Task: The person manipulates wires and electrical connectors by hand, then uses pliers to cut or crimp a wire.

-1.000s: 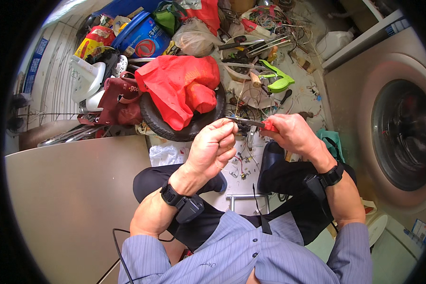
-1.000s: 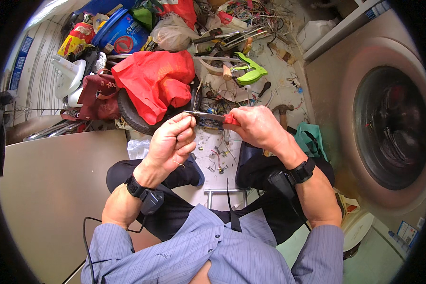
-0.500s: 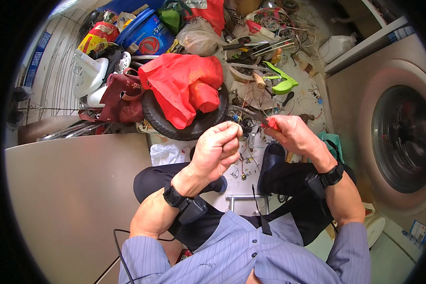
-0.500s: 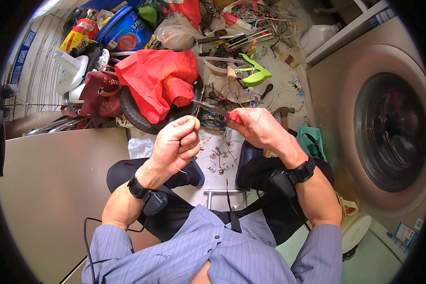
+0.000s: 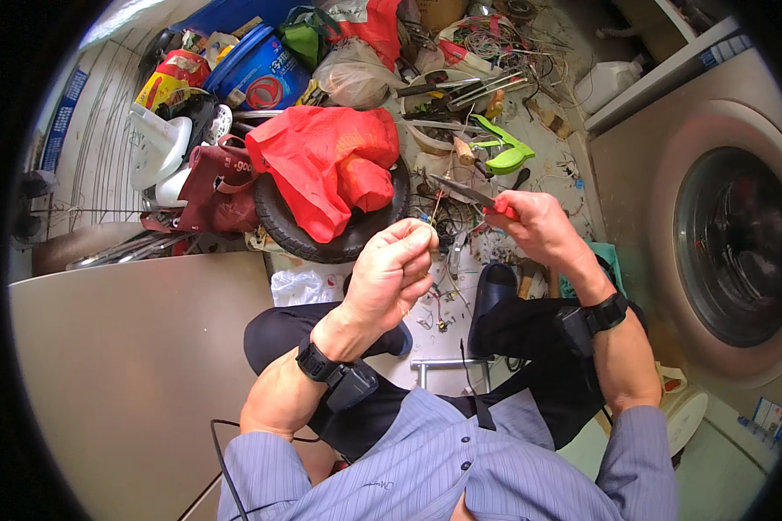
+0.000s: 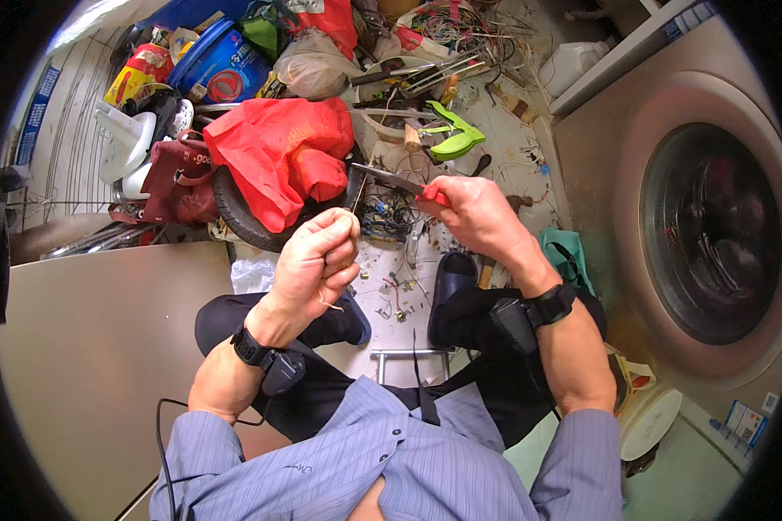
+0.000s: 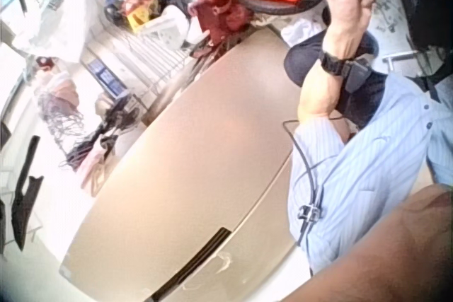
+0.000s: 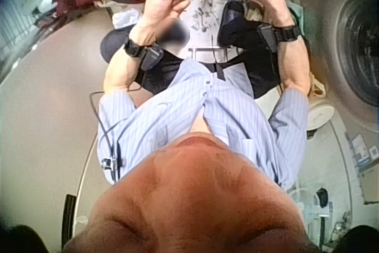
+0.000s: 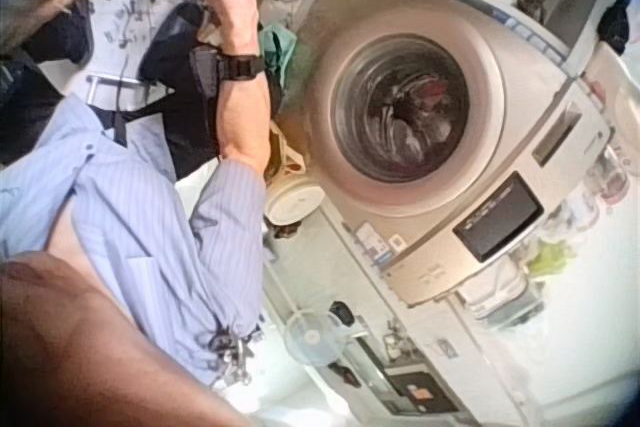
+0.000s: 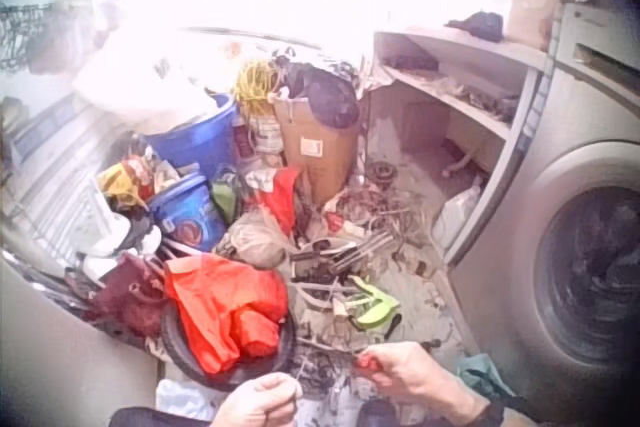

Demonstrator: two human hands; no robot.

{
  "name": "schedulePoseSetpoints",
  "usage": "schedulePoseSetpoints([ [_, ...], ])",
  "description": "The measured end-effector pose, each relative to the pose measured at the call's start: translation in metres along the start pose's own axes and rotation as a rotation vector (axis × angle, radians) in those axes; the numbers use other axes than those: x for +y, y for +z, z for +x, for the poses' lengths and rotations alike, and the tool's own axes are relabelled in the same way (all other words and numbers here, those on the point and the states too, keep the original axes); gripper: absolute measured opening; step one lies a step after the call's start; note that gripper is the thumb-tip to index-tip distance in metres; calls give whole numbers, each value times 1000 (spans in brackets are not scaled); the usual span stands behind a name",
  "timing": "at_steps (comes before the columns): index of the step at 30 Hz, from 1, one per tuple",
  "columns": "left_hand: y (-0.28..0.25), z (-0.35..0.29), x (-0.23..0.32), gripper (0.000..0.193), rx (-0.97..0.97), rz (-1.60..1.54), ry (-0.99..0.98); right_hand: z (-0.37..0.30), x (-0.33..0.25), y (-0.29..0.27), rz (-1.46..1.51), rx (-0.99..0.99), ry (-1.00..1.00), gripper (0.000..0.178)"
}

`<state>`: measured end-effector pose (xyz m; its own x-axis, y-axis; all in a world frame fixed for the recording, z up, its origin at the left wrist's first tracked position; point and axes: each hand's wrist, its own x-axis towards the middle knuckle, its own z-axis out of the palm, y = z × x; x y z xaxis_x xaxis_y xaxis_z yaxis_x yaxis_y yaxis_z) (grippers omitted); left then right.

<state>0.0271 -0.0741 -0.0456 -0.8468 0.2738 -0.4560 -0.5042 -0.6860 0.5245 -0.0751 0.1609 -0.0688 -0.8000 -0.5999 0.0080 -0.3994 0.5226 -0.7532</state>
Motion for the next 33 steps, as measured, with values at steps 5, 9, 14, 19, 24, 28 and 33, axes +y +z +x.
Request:
schedulePoseSetpoints([
  [5, -7, -4, -4, 17, -7, 47, 10, 0, 3, 1, 5, -39, 34, 20],
  [9, -9, -8, -5, 17, 40, 83, 35, -3, -4, 10, -18, -33, -85, 14],
  [14, -14, -6, -4, 17, 121, 92, 18, -11, -6, 26, -104, -118, -252, 17],
  [19, -20, -2, -8, 15, 164, 103, 42, -12, -15, 24, -237, -201, -184, 21],
  [24, -10, -3, -3, 14, 145, 132, 113, -4, -13, 15, -67, -142, -52, 20],
  [28, 4, -4, -6, 14, 137, 168, 112, 1, -12, -2, 7, -144, 110, 19],
  [33, -17, -5, -7, 15, 130, 124, 59, -11, -15, 7, -64, -198, -66, 19],
])
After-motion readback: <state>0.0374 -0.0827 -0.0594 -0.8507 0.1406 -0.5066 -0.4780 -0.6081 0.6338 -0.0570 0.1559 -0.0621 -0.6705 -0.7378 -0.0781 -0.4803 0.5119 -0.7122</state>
